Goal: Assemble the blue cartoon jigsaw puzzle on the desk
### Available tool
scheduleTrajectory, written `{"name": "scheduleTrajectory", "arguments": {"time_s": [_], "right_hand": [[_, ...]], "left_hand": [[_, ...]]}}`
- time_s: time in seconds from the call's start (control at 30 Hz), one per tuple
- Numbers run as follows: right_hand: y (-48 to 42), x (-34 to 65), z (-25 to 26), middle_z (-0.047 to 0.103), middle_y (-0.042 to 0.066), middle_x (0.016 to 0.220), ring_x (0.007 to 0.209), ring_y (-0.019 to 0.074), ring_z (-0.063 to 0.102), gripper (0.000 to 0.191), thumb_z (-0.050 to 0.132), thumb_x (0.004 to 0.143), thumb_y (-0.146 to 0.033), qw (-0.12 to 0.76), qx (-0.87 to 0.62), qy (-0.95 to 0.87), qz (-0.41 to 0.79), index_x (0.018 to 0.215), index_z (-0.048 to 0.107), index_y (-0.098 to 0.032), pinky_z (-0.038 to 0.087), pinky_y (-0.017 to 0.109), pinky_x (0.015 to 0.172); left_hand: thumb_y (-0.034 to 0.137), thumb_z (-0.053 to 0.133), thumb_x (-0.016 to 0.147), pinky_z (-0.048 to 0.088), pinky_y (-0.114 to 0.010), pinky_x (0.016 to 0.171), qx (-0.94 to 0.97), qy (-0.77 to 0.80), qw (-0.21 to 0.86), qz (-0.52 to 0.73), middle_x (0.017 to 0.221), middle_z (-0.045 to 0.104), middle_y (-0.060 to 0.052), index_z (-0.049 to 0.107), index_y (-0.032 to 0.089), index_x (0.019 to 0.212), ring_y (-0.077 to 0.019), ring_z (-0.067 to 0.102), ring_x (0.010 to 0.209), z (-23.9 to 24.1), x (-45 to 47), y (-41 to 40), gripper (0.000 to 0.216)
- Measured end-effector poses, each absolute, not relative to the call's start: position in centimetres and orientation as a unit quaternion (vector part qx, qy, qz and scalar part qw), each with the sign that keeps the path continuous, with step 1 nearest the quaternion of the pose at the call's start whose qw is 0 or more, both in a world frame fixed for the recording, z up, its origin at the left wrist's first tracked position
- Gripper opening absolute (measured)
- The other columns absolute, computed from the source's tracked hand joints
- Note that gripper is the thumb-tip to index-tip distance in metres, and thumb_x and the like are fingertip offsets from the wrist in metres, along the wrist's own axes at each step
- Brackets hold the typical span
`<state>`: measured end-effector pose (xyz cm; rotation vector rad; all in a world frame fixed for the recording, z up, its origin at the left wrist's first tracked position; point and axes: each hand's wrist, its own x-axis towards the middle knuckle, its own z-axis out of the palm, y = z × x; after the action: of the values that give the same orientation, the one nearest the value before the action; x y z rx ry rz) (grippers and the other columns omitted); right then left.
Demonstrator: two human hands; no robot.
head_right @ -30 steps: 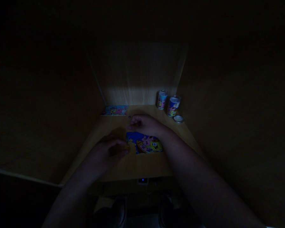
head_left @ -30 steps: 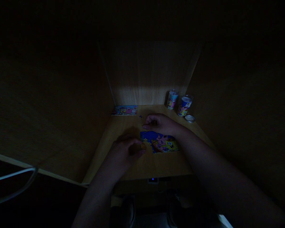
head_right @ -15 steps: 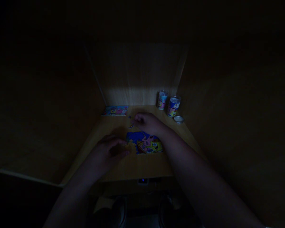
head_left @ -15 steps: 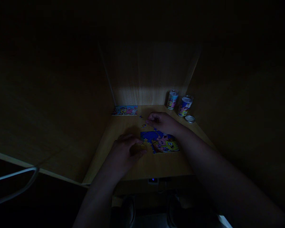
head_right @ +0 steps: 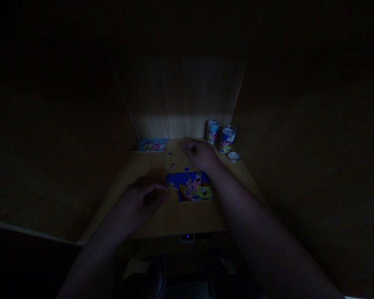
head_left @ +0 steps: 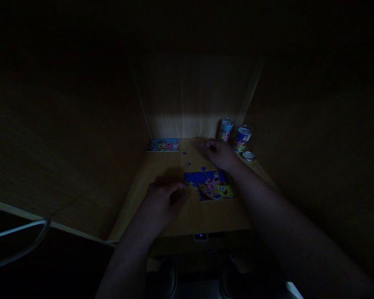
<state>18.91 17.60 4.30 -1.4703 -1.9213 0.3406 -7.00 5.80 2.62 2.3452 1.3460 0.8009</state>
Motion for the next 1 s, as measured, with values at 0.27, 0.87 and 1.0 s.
{"name": "scheduleTrajectory", "arguments": {"time_s": [0.27, 0.87, 1.0], "right_hand": [[17.7, 21.4, 5.0, 0.083, 0.023, 0.106, 0.099, 0.0329, 0.078, 0.046, 0.049, 0.111, -0.046, 0.259, -0.708, -0.657, 0.034, 0.107, 0.083, -0.014, 0.05, 0.036, 0.08], [17.5, 20.9, 5.2, 0.083, 0.026, 0.112, 0.106, 0.0336, 0.08, 0.058, 0.045, 0.113, -0.054, 0.167, -0.731, -0.662, 0.026, 0.114, 0.085, -0.012, 0.055, 0.035, 0.086], [17.5, 20.7, 5.5, 0.083, 0.024, 0.115, 0.11, 0.0314, 0.08, 0.057, 0.047, 0.113, -0.055, 0.15, -0.735, -0.661, 0.036, 0.118, 0.083, -0.012, 0.055, 0.033, 0.092]], "left_hand": [[0.024, 0.076, 0.099, 0.057, -0.044, 0.098, 0.838, 0.439, 0.143, 0.292, 0.108, 0.083, 0.0, 0.08, 0.031, 0.101, -0.0253, 0.077, 0.104, 2.7, -6.9, 5.9, 0.008], [0.025, 0.076, 0.1, 0.055, -0.045, 0.098, 0.838, 0.448, 0.133, 0.282, 0.107, 0.081, -0.001, 0.078, 0.029, 0.099, -0.0253, 0.074, 0.104, 2.6, -6.8, 5.9, 0.004], [0.024, 0.076, 0.1, 0.054, -0.045, 0.099, 0.84, 0.445, 0.136, 0.279, 0.108, 0.081, 0.0, 0.078, 0.028, 0.1, -0.0251, 0.073, 0.106, 2.5, -6.8, 5.9, 0.005]]}}
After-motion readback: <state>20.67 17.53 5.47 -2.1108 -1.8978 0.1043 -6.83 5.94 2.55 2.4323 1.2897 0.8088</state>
